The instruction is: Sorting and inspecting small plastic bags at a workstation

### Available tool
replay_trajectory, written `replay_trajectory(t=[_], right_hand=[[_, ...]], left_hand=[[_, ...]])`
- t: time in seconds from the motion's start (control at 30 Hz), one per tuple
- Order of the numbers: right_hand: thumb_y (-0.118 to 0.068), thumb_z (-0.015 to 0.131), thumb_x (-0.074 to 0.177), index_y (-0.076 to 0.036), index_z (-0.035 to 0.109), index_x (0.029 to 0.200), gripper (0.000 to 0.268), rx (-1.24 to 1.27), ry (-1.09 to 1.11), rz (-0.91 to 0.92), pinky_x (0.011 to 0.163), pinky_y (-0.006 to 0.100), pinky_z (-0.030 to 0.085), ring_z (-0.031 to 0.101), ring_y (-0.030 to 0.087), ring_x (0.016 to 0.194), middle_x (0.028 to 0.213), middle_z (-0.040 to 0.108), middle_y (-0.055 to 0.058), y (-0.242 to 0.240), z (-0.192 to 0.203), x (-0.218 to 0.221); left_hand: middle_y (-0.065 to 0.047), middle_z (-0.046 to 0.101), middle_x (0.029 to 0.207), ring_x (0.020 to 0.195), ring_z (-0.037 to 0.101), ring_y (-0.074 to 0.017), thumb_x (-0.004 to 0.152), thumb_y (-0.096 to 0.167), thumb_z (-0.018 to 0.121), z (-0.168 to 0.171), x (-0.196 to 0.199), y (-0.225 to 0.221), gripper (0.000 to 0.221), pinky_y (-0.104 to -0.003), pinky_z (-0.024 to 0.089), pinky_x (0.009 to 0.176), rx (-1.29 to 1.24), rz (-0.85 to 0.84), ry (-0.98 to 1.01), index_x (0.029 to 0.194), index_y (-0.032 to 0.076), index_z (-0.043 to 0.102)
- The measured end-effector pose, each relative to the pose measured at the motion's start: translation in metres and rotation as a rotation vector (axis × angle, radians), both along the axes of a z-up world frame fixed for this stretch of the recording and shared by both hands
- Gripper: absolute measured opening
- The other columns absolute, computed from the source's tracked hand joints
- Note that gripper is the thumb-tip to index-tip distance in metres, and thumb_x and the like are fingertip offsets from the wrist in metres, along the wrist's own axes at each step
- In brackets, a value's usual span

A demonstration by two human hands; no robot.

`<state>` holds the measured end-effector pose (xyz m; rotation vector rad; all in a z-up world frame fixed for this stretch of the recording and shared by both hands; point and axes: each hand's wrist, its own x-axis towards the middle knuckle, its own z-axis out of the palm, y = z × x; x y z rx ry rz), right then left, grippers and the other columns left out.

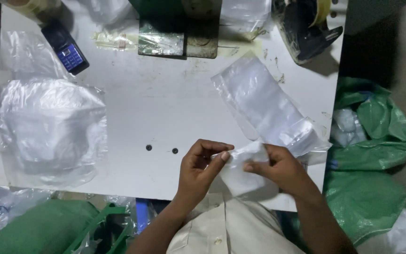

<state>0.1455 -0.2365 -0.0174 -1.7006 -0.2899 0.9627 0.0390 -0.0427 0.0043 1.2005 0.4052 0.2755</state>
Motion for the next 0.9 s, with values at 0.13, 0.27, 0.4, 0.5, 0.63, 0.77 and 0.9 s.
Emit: replay_trajectory(t=[0.13,0.27,0.4,0.5,0.63,0.77,0.9], right_hand=[[-0.008,0.081,0.089,0.004,0.069,0.104,0.022,-0.161,-0.422,-0.554,0.082,0.042,0.055,0.065,0.022,0.081,0.085,0.070,0.018,-0.046,0.041,0.025],[0.030,0.090,0.102,0.020,0.069,0.124,0.031,-0.513,-1.429,-0.532,0.100,0.057,0.054,0.070,0.052,0.106,0.112,0.069,0.035,-0.166,-0.010,0.073],[0.006,0.087,0.101,0.015,0.067,0.135,0.041,-0.677,-1.021,-0.505,0.081,0.053,0.051,0.065,0.051,0.102,0.119,0.068,0.036,-0.145,-0.020,0.063],[0.001,0.067,0.107,0.003,0.066,0.123,0.017,-0.444,-0.724,-0.460,0.082,0.036,0.060,0.068,0.027,0.106,0.119,0.070,0.018,-0.046,0.028,0.045],[-0.019,0.074,0.106,0.017,0.053,0.138,0.052,-0.303,-0.873,-0.242,0.098,0.066,0.048,0.059,0.060,0.116,0.124,0.060,0.042,0.023,0.019,0.059],[-0.056,0.078,0.086,0.014,0.045,0.145,0.097,-0.759,-1.001,-0.050,0.097,0.067,0.044,0.052,0.055,0.116,0.124,0.053,0.035,0.045,-0.007,0.069],[-0.052,0.087,0.083,0.012,0.054,0.131,0.087,-0.720,-0.802,-0.050,0.093,0.061,0.043,0.058,0.053,0.105,0.113,0.060,0.034,0.040,-0.009,0.072]], left_hand=[[-0.018,0.076,0.107,0.096,0.075,-0.0234,0.098,0.012,0.068,-0.013,-0.004,0.008,0.018,-0.034,0.061,0.076,0.070,-0.019,0.047,0.108,-0.002,0.062],[-0.017,0.077,0.095,0.086,0.073,-0.0218,0.100,0.011,0.067,-0.029,-0.009,0.016,0.012,-0.035,0.059,0.070,0.276,0.026,0.109,0.101,-0.001,0.066],[-0.018,0.076,0.092,0.079,0.072,-0.0253,0.099,0.017,0.070,-0.035,-0.012,0.021,0.018,-0.038,0.058,0.067,0.415,0.014,0.155,0.099,0.000,0.068],[-0.003,0.075,0.091,0.082,0.069,-0.0144,0.098,0.024,0.066,-0.040,-0.019,0.017,0.016,-0.027,0.056,0.073,0.505,0.028,0.183,0.098,0.010,0.074],[-0.014,0.077,0.090,0.076,0.073,-0.0302,0.097,0.017,0.074,-0.043,-0.020,0.014,0.013,-0.038,0.058,0.063,0.554,0.052,0.120,0.096,0.005,0.072],[-0.013,0.077,0.086,0.075,0.073,-0.0315,0.097,0.023,0.073,-0.043,-0.020,0.020,0.016,-0.040,0.058,0.064,0.585,0.083,0.163,0.095,0.007,0.074],[-0.011,0.076,0.089,0.080,0.072,-0.0330,0.097,0.031,0.072,-0.060,-0.018,0.016,0.019,-0.042,0.057,0.070,0.602,0.051,0.209,0.098,0.012,0.073]])
